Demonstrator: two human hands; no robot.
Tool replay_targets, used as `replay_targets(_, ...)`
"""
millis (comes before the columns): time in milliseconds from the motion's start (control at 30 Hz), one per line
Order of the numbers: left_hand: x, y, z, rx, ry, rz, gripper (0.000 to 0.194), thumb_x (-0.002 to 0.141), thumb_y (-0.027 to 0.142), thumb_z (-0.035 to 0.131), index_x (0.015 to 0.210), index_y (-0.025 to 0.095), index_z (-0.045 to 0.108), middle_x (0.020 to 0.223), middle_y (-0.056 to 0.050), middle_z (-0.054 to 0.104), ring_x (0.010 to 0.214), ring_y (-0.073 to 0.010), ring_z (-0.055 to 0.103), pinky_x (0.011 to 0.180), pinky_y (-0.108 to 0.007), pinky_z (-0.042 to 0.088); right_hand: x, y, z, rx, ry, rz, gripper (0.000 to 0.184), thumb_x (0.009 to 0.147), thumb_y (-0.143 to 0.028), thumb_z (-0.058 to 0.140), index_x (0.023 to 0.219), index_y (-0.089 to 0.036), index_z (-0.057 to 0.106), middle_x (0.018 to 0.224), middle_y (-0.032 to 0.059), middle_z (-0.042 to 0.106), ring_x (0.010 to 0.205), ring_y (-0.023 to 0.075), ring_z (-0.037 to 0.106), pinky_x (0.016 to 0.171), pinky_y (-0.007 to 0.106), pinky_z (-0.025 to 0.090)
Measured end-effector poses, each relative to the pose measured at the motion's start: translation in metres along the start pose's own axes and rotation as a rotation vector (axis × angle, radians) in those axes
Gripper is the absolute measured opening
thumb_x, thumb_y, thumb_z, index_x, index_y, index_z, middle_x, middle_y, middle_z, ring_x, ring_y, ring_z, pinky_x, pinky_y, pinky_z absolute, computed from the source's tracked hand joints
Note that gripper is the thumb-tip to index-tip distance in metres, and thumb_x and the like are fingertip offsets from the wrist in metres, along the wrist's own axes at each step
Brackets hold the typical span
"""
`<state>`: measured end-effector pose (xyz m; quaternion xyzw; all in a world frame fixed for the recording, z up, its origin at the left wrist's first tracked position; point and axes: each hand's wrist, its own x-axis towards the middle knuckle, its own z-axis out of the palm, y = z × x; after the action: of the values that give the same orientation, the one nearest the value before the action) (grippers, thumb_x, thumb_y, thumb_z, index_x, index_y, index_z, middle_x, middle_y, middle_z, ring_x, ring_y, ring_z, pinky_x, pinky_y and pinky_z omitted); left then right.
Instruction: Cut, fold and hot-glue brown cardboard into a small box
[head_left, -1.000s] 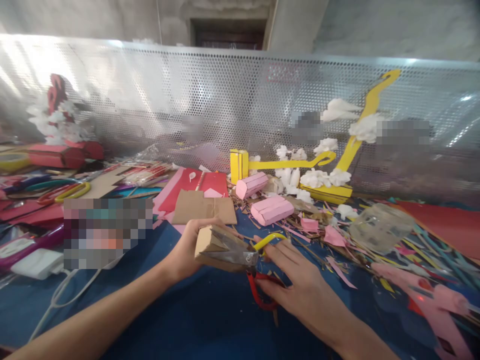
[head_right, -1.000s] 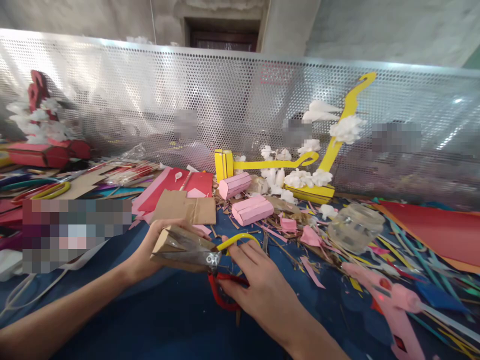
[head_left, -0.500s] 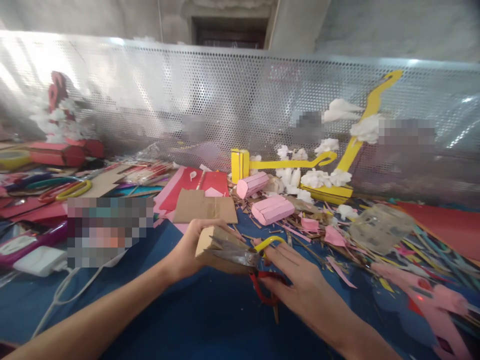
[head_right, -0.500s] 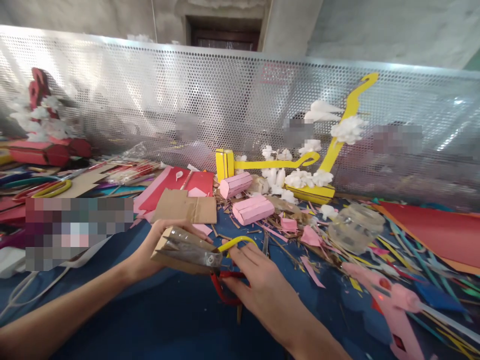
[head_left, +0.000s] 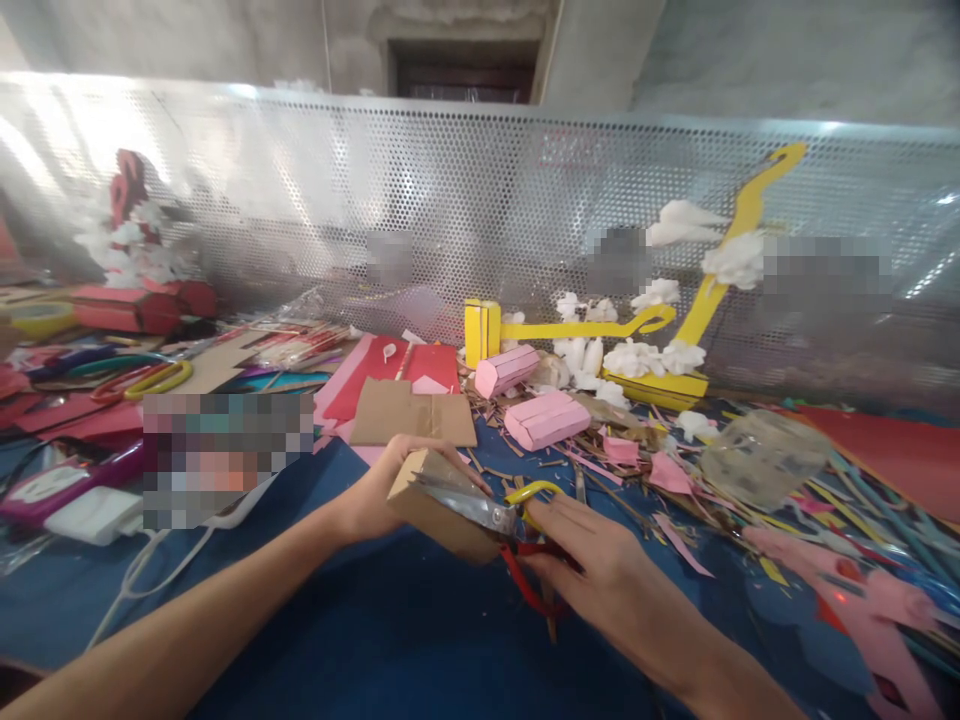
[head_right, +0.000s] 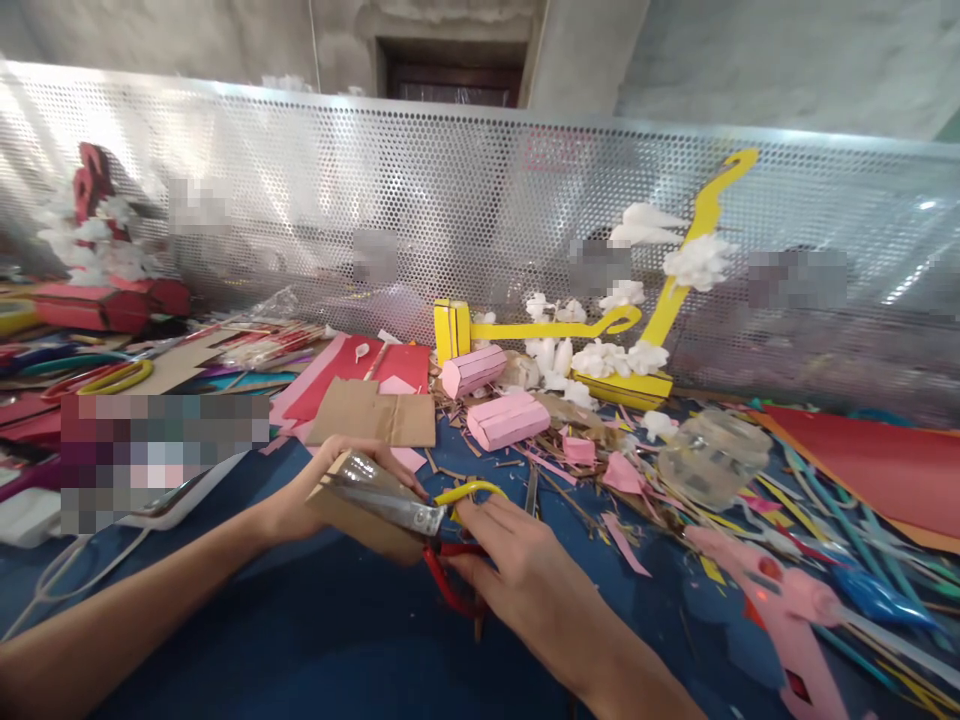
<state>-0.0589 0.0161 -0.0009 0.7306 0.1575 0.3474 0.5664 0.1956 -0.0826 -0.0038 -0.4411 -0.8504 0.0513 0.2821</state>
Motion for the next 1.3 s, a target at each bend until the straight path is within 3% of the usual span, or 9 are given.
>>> replay_targets(133,0.001,-0.007,-0.003,0.051,0.061,0.033,0.026,0.078,0.028,0.084,0.097,0.012,0.079,0.101,-0.015,0.083,0.092,-0.0266,0.079,0.081,-0.032,0.062,0.002,-0.002,-0.003,0.085,-0.016,0.125,0.017,0.095,-0.011,0.060,0.082,-0.024,0.056,0.079,-0.0006,0.065,0.071,0.0166,0.063,0.065,0.026,0.052)
replay_targets(300,0.003,-0.012,-0.005,-0.008,0.130,0.035,0.029,0.078,0.034,0.085,0.097,0.013,0.079,0.100,-0.014,0.082,0.095,-0.0284,0.078,0.082,-0.035,0.062,0.005,0.004,-0.001,0.170,0.102,0.305,0.014,0.094,-0.027,0.063,0.082,-0.023,0.056,0.071,-0.0029,0.060,0.062,0.0142,0.054,0.058,0.025,0.047)
replay_targets(433,0.003,-0.011,-0.005,0.027,0.195,-0.001,0.024,0.079,0.029,0.082,0.096,0.013,0.079,0.101,-0.012,0.082,0.094,-0.0270,0.078,0.079,-0.033,0.062,0.004,0.005,0.002,0.247,0.114,0.404,0.033,0.083,-0.042,0.078,0.080,-0.024,0.051,0.070,-0.0057,0.054,0.058,0.0130,0.051,0.053,0.024,0.048)
replay_targets(567,0.004,-0.012,-0.004,0.108,0.255,0.033,0.020,0.074,0.026,0.084,0.088,0.012,0.077,0.084,-0.007,0.081,0.079,-0.0210,0.075,0.068,-0.027,0.059,0.000,0.000,0.006,0.134,0.080,0.344,0.041,0.078,-0.037,0.086,0.102,-0.023,0.056,0.098,0.0021,0.063,0.086,0.0206,0.064,0.076,0.032,0.057)
replay_targets(667,0.005,-0.011,-0.004,0.118,0.256,0.024,0.024,0.075,0.027,0.084,0.093,0.011,0.079,0.092,-0.010,0.082,0.082,-0.0224,0.077,0.074,-0.031,0.062,0.000,-0.003,0.007,0.050,0.066,0.289,0.049,0.076,-0.032,0.087,0.113,-0.023,0.056,0.115,0.0085,0.062,0.108,0.0278,0.064,0.092,0.042,0.057)
replay_targets(833,0.004,-0.008,-0.004,0.069,0.207,0.042,0.027,0.075,0.028,0.087,0.097,0.013,0.081,0.099,-0.013,0.083,0.087,-0.0251,0.079,0.080,-0.033,0.063,0.000,-0.002,0.005,0.059,0.065,0.189,0.035,0.089,-0.020,0.070,0.122,-0.024,0.057,0.128,0.0103,0.062,0.122,0.0264,0.062,0.105,0.044,0.054)
replay_targets(1033,0.003,-0.009,-0.006,0.088,0.155,0.031,0.023,0.079,0.025,0.085,0.099,0.015,0.079,0.102,-0.012,0.083,0.087,-0.0228,0.079,0.080,-0.033,0.064,-0.003,0.008,0.007,-0.027,0.078,0.137,0.035,0.088,-0.016,0.070,0.122,-0.020,0.064,0.119,0.0109,0.072,0.117,0.0284,0.068,0.100,0.045,0.060)
replay_targets(1300,0.002,-0.001,-0.007,0.095,0.107,0.043,0.025,0.080,0.028,0.082,0.100,0.013,0.078,0.100,-0.013,0.083,0.092,-0.0263,0.079,0.080,-0.032,0.063,-0.002,0.010,0.006,-0.051,0.107,0.109,0.032,0.086,-0.007,0.069,0.116,-0.020,0.068,0.109,0.0092,0.077,0.101,0.0255,0.076,0.088,0.039,0.065)
